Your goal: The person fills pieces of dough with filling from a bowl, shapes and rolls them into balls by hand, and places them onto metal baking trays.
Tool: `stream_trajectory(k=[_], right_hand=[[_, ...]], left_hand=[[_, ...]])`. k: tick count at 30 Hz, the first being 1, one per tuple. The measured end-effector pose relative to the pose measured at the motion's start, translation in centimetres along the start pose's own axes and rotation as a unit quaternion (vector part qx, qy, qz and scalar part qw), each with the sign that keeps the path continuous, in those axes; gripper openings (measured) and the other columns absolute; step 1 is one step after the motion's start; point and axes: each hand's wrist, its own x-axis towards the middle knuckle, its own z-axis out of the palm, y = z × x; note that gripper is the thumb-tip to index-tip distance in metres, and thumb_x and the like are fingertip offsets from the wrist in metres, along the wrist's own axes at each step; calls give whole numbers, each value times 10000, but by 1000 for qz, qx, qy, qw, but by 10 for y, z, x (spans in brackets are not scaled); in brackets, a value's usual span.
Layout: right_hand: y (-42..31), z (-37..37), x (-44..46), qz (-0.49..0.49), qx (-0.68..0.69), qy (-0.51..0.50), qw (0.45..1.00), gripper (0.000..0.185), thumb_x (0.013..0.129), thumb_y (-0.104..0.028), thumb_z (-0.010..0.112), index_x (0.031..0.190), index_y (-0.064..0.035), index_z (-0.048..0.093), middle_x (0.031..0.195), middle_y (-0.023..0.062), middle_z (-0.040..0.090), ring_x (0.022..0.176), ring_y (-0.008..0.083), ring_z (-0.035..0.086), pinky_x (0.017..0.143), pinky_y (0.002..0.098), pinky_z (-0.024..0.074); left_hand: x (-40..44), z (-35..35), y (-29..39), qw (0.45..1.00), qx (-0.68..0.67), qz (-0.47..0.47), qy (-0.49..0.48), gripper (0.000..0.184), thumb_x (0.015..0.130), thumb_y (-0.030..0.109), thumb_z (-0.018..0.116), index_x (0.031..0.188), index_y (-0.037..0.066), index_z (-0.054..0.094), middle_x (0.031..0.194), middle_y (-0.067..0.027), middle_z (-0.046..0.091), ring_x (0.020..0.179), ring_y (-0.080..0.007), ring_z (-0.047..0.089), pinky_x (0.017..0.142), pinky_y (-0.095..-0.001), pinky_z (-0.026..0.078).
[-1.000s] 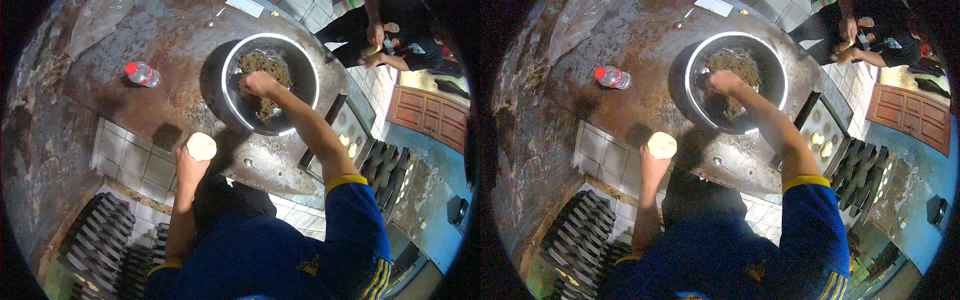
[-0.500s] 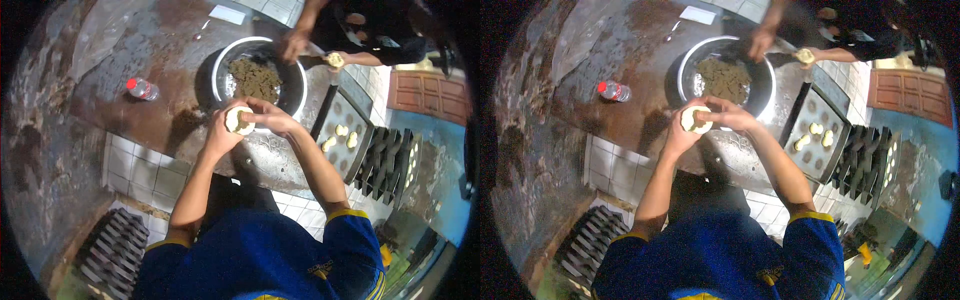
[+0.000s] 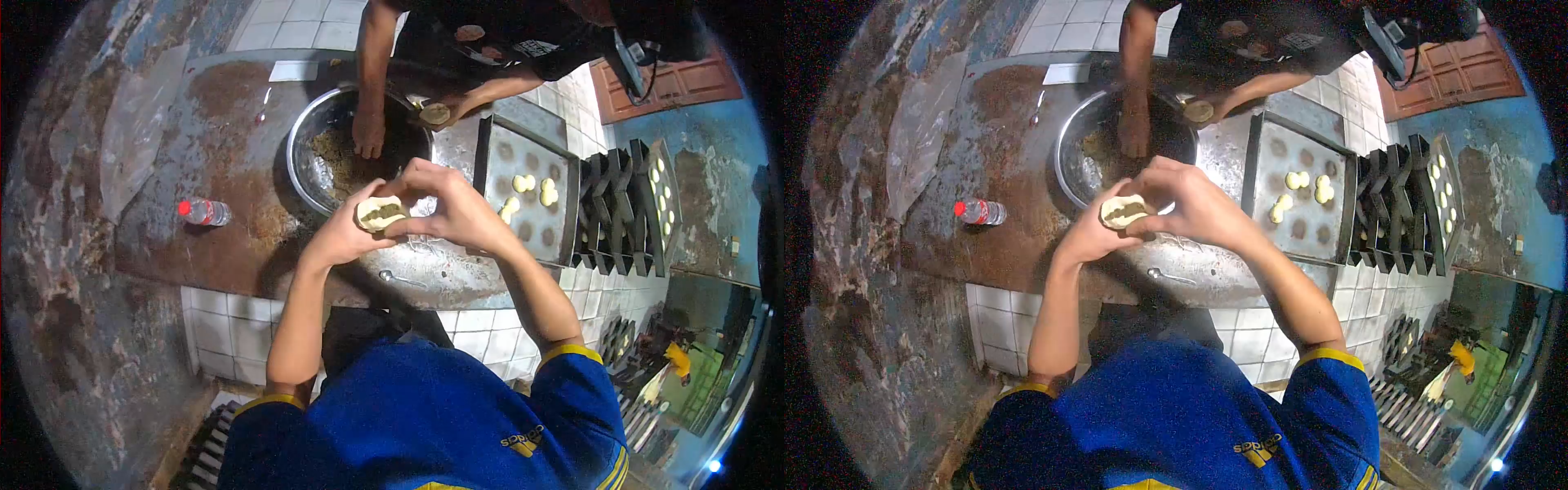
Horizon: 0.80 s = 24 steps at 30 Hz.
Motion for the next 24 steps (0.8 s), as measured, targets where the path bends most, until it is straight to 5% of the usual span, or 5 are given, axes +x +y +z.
stream_trajectory(k=[9, 10, 13, 19, 24], right_hand=[[0, -9, -31, 275, 482, -13, 832, 605, 865, -298, 895, 1332, -31, 619, 1139, 76, 681, 1018, 183, 694, 946, 348, 593], [-10, -10, -37, 172, 306, 34, 936, 689, 841, -316, 908, 1395, -50, 595, 1214, 98, 645, 1103, 205, 650, 993, 388, 571], [-14, -9, -40, -14, -15, 96, 995, 942, 750, -383, 952, 1533, -86, 520, 1381, 156, 556, 1279, 294, 549, 1070, 465, 502], [6, -32, -47, -101, 7, 60, 993, 492, 786, -287, 930, 1180, -39, 769, 1053, 92, 690, 985, 259, 669, 879, 385, 549], [32, -39, -82, 53, 173, 195, 964, 269, 995, -209, 748, 1160, 2, 772, 1056, 84, 721, 922, 156, 686, 788, 331, 569]], left_hand=[[-4, 30, 42, 984, -176, 8, 17, 319, 978, 228, 722, 1202, 28, 613, 994, 0, 669, 935, -97, 656, 866, -281, 529], [-3, 29, 30, 982, -189, -10, 17, 312, 978, 227, 706, 1203, 27, 623, 1005, -3, 670, 905, -97, 647, 840, -286, 526], [-6, 46, 41, 978, -206, -34, 15, 267, 986, 232, 646, 1163, 31, 660, 1001, -10, 672, 832, -92, 623, 759, -290, 514], [-1, 62, 61, 899, -373, -227, -25, 375, 1014, 232, 532, 1371, 116, 521, 866, -15, 618, 630, -60, 556, 497, -187, 426], [4, 111, 94, 942, -317, -89, 63, 366, 1042, 248, 683, 1342, 114, 523, 747, 9, 562, 550, -32, 465, 463, -175, 345]])
